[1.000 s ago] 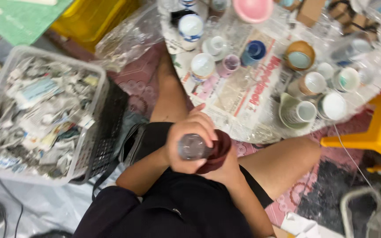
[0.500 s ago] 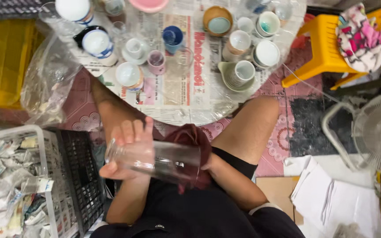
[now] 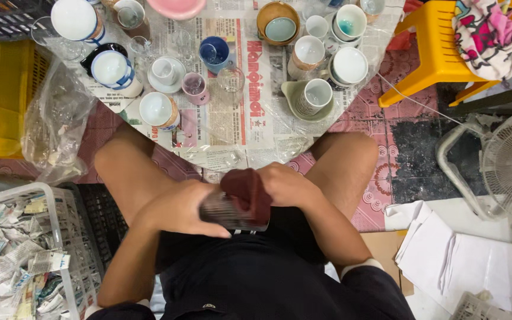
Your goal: The person wipes a clear glass tumbler and a pink bowl with a dark cloth. The person then wipes a small ceramic bowl. The person handles the items one at a time and places them back on the table.
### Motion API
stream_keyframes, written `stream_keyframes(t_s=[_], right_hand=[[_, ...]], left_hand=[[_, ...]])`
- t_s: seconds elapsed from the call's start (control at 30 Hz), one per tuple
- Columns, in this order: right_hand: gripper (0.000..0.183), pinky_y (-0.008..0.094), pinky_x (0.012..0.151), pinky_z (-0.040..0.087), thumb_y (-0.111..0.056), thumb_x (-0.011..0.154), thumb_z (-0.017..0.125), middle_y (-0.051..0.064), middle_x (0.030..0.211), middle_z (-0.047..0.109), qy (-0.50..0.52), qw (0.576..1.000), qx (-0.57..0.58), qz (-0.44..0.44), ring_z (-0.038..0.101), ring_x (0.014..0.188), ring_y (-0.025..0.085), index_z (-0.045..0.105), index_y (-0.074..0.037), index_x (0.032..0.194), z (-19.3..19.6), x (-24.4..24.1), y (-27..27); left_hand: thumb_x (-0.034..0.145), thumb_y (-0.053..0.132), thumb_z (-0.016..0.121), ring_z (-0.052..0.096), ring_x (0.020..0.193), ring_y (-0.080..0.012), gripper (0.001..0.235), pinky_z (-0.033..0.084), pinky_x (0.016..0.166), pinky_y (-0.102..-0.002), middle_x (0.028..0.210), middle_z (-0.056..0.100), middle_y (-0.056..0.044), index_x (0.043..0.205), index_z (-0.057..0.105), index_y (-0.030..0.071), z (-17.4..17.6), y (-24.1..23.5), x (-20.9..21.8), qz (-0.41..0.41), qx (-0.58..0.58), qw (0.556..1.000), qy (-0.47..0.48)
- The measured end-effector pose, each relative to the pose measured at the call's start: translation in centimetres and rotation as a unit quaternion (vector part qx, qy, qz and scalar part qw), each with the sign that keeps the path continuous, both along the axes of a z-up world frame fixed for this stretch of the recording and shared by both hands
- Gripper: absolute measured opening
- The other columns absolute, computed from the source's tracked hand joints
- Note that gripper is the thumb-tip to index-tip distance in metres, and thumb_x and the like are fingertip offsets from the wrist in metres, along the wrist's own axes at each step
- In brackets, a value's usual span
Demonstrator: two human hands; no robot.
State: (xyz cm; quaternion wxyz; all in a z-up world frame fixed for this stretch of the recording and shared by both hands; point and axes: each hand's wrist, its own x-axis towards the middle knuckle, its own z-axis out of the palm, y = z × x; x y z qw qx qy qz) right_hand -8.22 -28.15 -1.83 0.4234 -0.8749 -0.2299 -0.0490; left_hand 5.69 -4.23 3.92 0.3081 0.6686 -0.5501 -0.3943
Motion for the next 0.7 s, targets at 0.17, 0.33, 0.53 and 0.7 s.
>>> stream_keyframes(t_s=[0.17, 0.33, 0.53, 0.7], right_hand=[[0.028, 0.038, 0.057, 0.051, -0.020, 0.066, 0.081, 0.009, 0.079, 0.072, -0.007, 1.000, -0.015, 0.016, 0.068, 0.065, 0.031, 0.078, -0.009, 0.092, 0.8, 3.5, -1.8], [0.027, 0.038, 0.062, 0.052, -0.022, 0.073, 0.076, 0.011, 0.082, 0.071, -0.078, 0.995, 0.052, -0.030, 0.068, 0.070, 0.029, 0.072, -0.007, 0.095, -1.0, 5.1, -4.4], [0.033, 0.039, 0.070, 0.053, -0.024, 0.081, 0.067, 0.015, 0.091, 0.071, -0.054, 0.810, 0.456, -0.363, 0.069, 0.079, 0.029, 0.067, -0.003, 0.106, -4.3, 5.4, -6.9], [0.038, 0.039, 0.076, 0.054, -0.026, 0.088, 0.060, 0.018, 0.098, 0.072, -0.020, 0.788, 0.528, -0.316, 0.070, 0.087, 0.029, 0.063, 0.001, 0.114, -3.3, 6.4, -9.9]], left_hand=[[0.063, 0.045, 0.091, 0.075, 0.093, -0.0280, 0.073, 0.057, 0.084, -0.037, 0.102, 0.077, -0.015, 0.120, 0.067, 0.004, 0.1, -1.5, 1.7, 0.002, 0.017, 0.999, 0.045], [0.057, 0.046, 0.095, 0.073, 0.097, -0.0218, 0.081, 0.056, 0.087, -0.036, 0.107, 0.076, -0.011, 0.121, 0.068, 0.004, 2.6, -0.8, 7.0, 0.022, -0.033, 0.999, -0.023], [0.074, 0.051, 0.089, 0.062, 0.111, -0.0145, 0.086, 0.051, 0.098, -0.034, 0.138, 0.064, -0.005, 0.139, 0.058, 0.004, 1.7, -6.0, 12.9, 0.115, -0.177, 0.953, 0.217], [0.078, 0.034, 0.091, 0.062, 0.123, -0.0171, 0.081, 0.053, 0.105, -0.036, 0.136, 0.060, -0.005, 0.142, 0.050, 0.004, -0.2, -18.3, 18.6, 0.217, -0.278, 0.927, 0.130]])
